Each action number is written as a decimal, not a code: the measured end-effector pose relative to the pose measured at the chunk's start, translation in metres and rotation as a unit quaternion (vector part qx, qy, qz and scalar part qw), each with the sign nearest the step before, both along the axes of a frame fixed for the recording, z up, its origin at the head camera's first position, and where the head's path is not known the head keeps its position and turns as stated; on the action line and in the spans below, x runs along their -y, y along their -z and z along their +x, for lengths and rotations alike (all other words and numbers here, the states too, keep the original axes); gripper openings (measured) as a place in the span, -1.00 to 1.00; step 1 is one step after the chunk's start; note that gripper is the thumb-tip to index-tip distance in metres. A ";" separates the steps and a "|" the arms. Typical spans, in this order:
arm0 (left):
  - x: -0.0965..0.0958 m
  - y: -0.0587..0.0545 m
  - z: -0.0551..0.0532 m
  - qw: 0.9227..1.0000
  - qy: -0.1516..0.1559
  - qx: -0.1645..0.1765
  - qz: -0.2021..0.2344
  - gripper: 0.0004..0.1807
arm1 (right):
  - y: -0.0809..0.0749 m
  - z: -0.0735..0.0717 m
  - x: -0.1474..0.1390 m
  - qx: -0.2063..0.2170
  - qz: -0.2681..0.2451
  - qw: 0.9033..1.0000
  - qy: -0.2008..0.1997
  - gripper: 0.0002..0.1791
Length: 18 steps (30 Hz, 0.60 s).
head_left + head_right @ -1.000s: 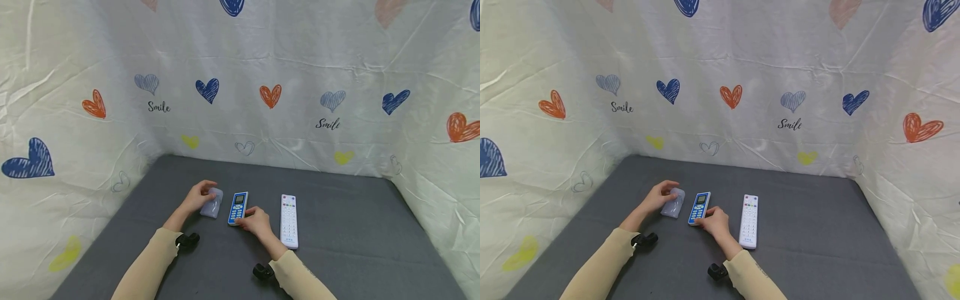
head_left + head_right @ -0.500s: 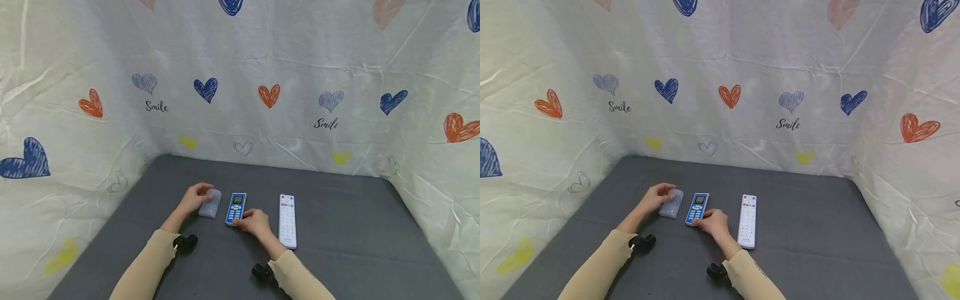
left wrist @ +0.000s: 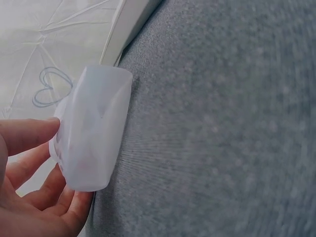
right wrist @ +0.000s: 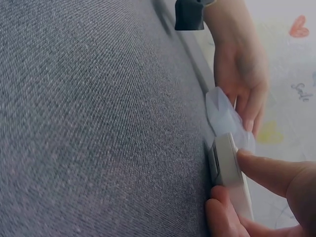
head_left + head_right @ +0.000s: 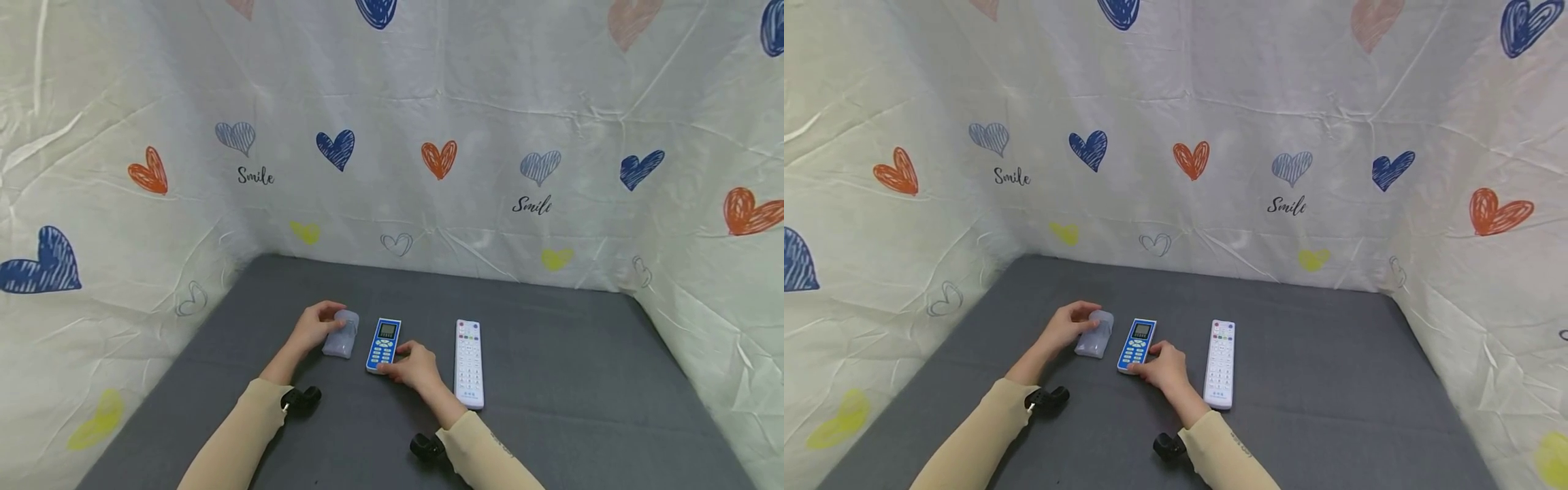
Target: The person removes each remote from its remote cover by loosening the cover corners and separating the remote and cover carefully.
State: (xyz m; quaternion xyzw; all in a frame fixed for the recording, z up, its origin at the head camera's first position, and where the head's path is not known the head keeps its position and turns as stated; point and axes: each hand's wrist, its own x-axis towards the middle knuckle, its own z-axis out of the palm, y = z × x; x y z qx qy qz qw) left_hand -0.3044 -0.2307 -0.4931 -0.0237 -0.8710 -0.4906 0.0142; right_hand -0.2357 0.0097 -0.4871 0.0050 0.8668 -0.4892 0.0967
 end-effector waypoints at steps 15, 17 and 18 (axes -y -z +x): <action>-0.026 -0.025 0.000 0.994 -0.080 -0.045 -0.059 -0.60 | -0.008 -0.005 -0.018 -0.003 -0.043 0.999 -0.015 -0.51; -0.035 -0.028 0.002 0.993 -0.087 -0.061 -0.058 -0.61 | -0.010 -0.006 -0.026 -0.005 -0.061 0.998 -0.008 -0.52; -0.041 -0.030 0.004 0.992 -0.090 -0.068 -0.055 -0.61 | -0.012 -0.007 -0.031 -0.008 -0.066 0.998 -0.003 -0.53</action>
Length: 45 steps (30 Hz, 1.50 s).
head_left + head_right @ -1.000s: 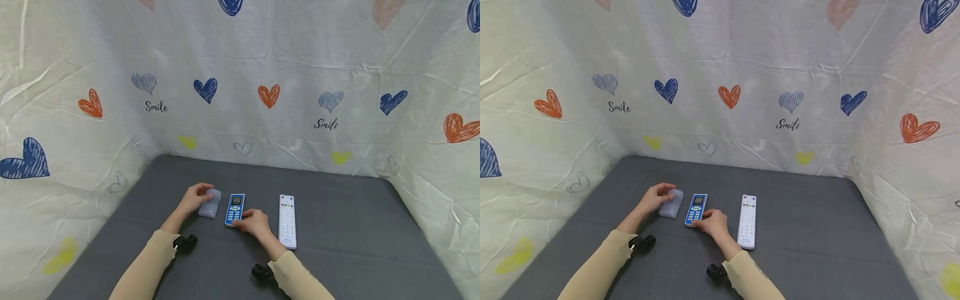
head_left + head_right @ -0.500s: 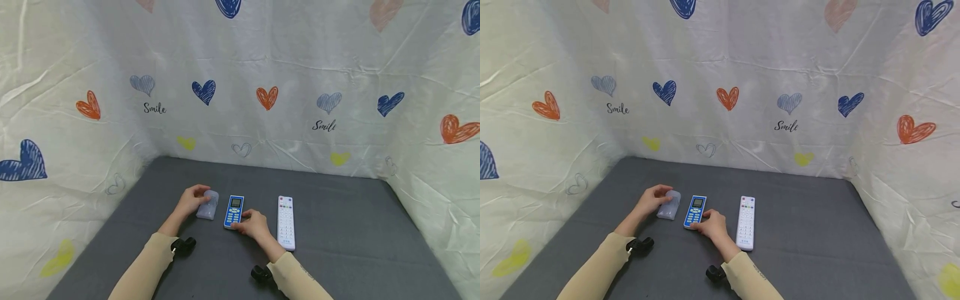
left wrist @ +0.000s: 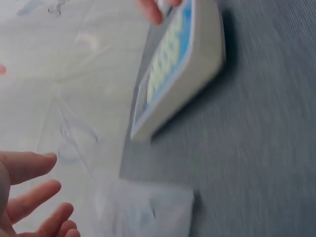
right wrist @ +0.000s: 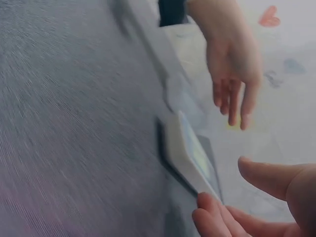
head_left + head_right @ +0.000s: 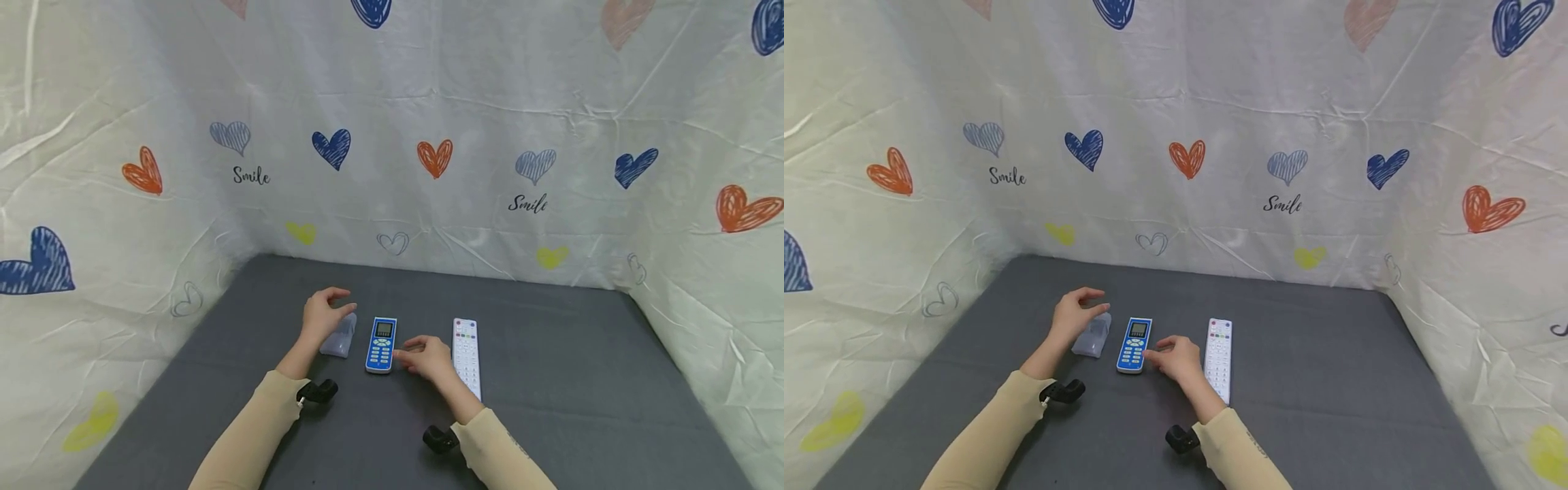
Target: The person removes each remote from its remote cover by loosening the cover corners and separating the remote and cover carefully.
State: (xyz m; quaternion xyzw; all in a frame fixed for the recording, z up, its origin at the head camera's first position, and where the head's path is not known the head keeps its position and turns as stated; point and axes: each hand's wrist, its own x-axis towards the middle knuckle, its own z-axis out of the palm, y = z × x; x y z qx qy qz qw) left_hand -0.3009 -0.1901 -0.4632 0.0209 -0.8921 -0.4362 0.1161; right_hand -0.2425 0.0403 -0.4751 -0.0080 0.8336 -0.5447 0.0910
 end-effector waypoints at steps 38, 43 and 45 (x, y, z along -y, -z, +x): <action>-0.156 0.026 0.020 0.974 0.189 0.106 0.062 -0.61 | 0.007 -0.006 -0.125 0.054 0.019 0.986 0.157 -0.54; -0.164 0.030 0.026 0.960 0.199 0.155 0.124 -0.60 | 0.010 -0.005 -0.124 0.072 0.017 0.987 0.144 -0.58; -0.167 0.031 0.027 0.954 0.201 0.168 0.144 -0.60 | 0.011 -0.004 -0.124 0.073 0.014 0.987 0.140 -0.60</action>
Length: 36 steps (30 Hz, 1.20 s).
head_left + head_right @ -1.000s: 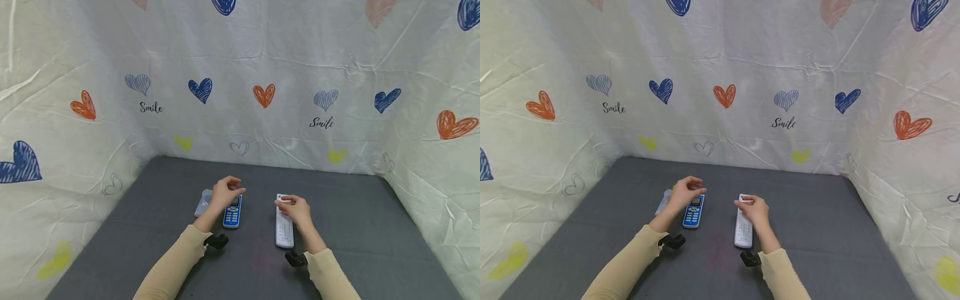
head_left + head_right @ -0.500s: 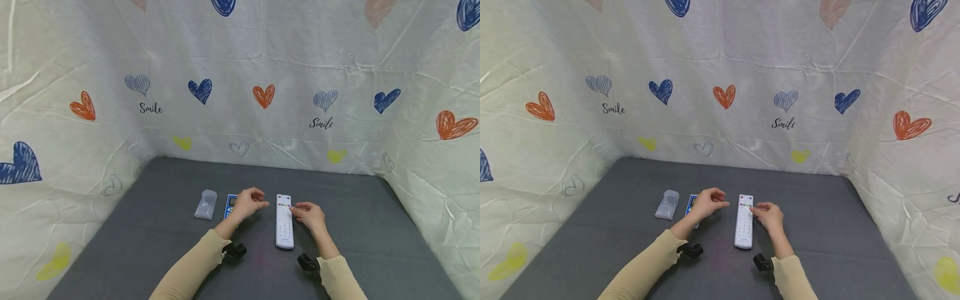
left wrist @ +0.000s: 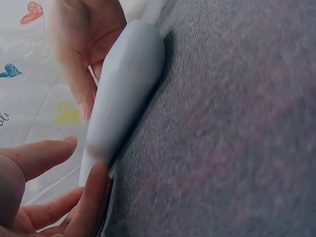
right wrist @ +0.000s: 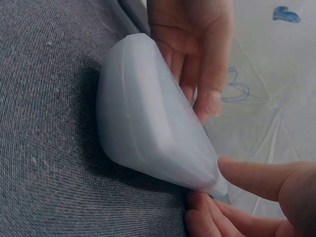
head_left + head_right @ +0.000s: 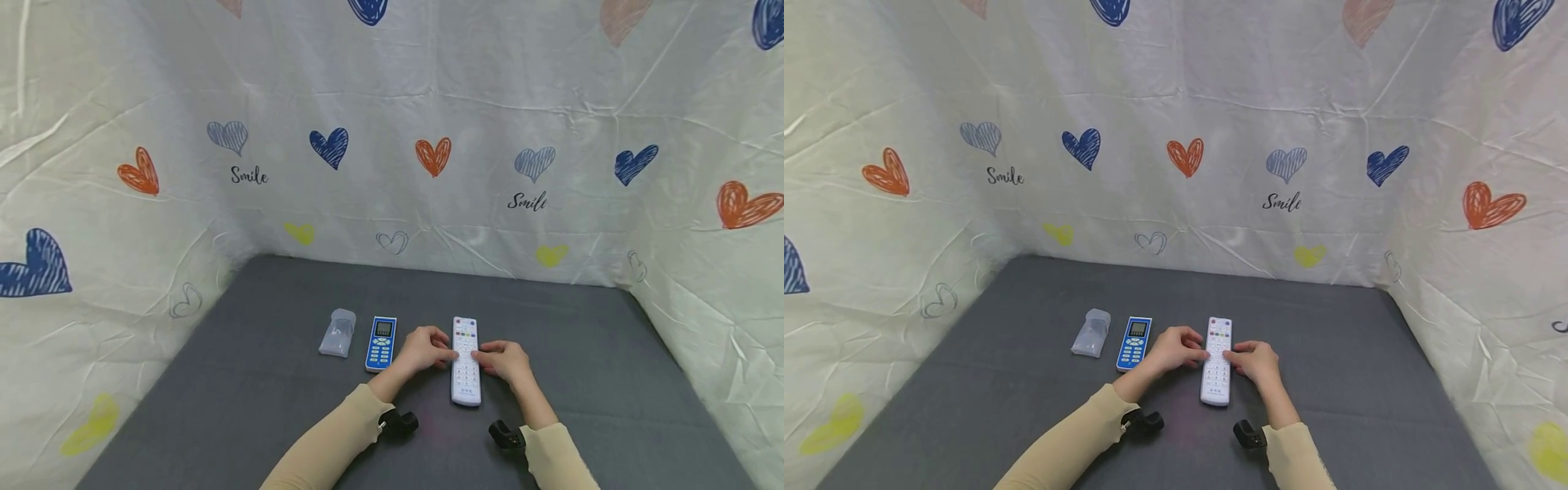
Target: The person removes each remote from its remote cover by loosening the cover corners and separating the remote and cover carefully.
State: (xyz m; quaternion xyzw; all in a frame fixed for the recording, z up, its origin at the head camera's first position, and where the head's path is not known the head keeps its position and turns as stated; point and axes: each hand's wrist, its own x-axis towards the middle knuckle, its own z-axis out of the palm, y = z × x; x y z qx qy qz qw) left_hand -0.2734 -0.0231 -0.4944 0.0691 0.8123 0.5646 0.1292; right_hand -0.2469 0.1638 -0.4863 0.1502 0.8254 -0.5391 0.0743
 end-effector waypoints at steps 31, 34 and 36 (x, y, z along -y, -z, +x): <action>-0.007 -0.012 0.001 0.994 -0.035 0.038 0.100 -0.66 | -0.013 0.001 -0.002 -0.023 -0.070 0.997 -0.004 -0.59; -0.006 -0.017 0.000 0.994 -0.035 0.036 0.098 -0.66 | -0.017 0.000 -0.003 -0.032 -0.076 0.997 -0.005 -0.56; -0.006 -0.021 -0.001 0.994 -0.036 0.034 0.098 -0.65 | -0.020 -0.001 -0.004 -0.040 -0.080 0.996 -0.007 -0.55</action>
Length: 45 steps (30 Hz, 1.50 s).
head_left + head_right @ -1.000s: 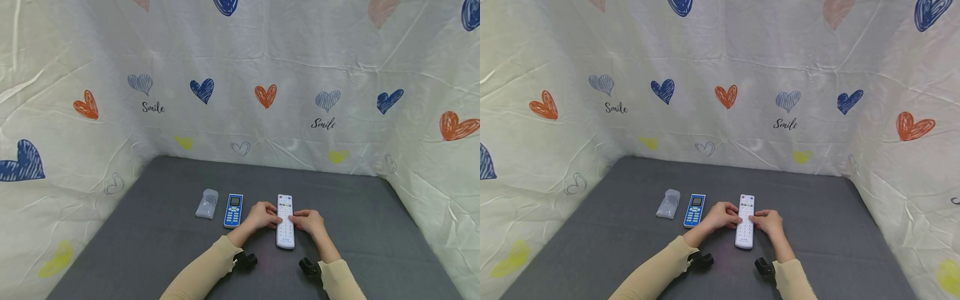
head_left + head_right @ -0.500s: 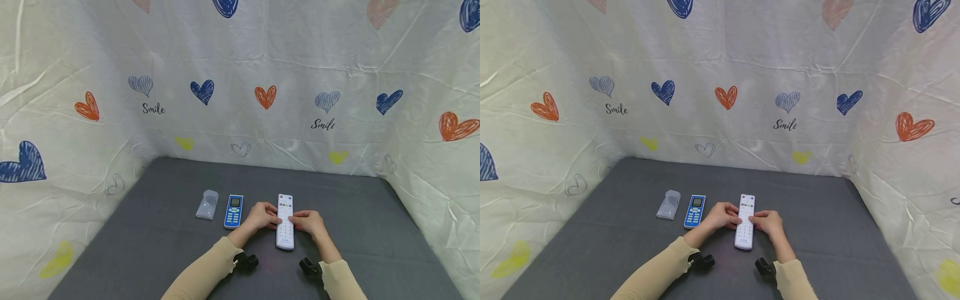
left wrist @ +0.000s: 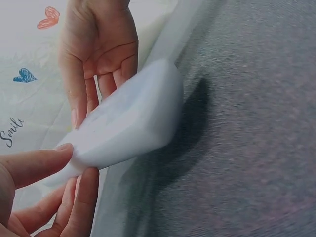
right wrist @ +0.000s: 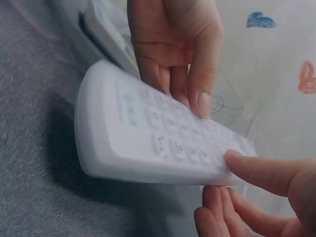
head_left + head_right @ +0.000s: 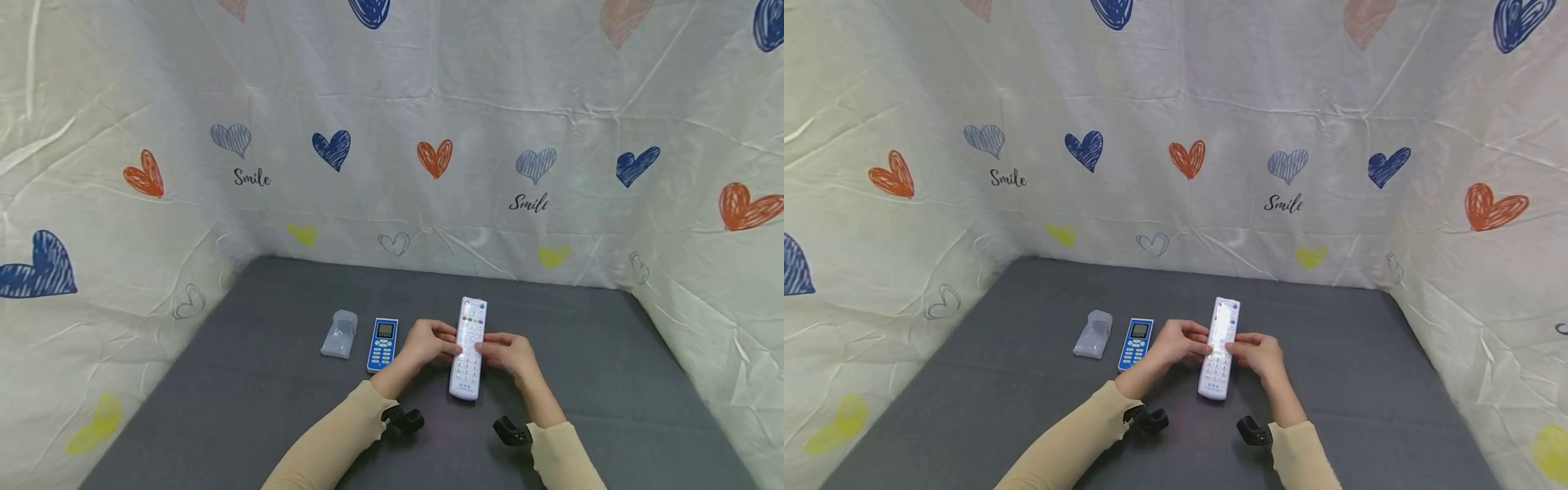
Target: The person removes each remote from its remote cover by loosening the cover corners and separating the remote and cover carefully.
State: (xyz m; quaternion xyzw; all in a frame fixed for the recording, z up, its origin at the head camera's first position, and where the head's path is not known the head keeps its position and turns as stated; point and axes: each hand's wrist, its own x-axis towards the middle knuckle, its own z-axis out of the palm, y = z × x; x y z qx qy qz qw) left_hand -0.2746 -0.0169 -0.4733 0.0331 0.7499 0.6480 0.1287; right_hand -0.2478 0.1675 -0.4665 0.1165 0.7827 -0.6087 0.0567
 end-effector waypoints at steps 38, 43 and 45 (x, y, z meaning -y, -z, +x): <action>-0.004 -0.018 -0.004 0.989 -0.001 -0.134 0.066 -0.72 | -0.011 0.005 -0.003 -0.122 -0.073 0.989 0.050 -0.62; -0.003 -0.015 -0.002 0.992 0.002 -0.111 0.061 -0.75 | -0.008 0.007 -0.007 -0.127 -0.080 0.988 0.044 -0.74; -0.004 -0.013 0.000 0.993 -0.003 -0.111 0.047 -0.78 | -0.007 0.007 -0.008 -0.127 -0.090 0.987 0.044 -0.74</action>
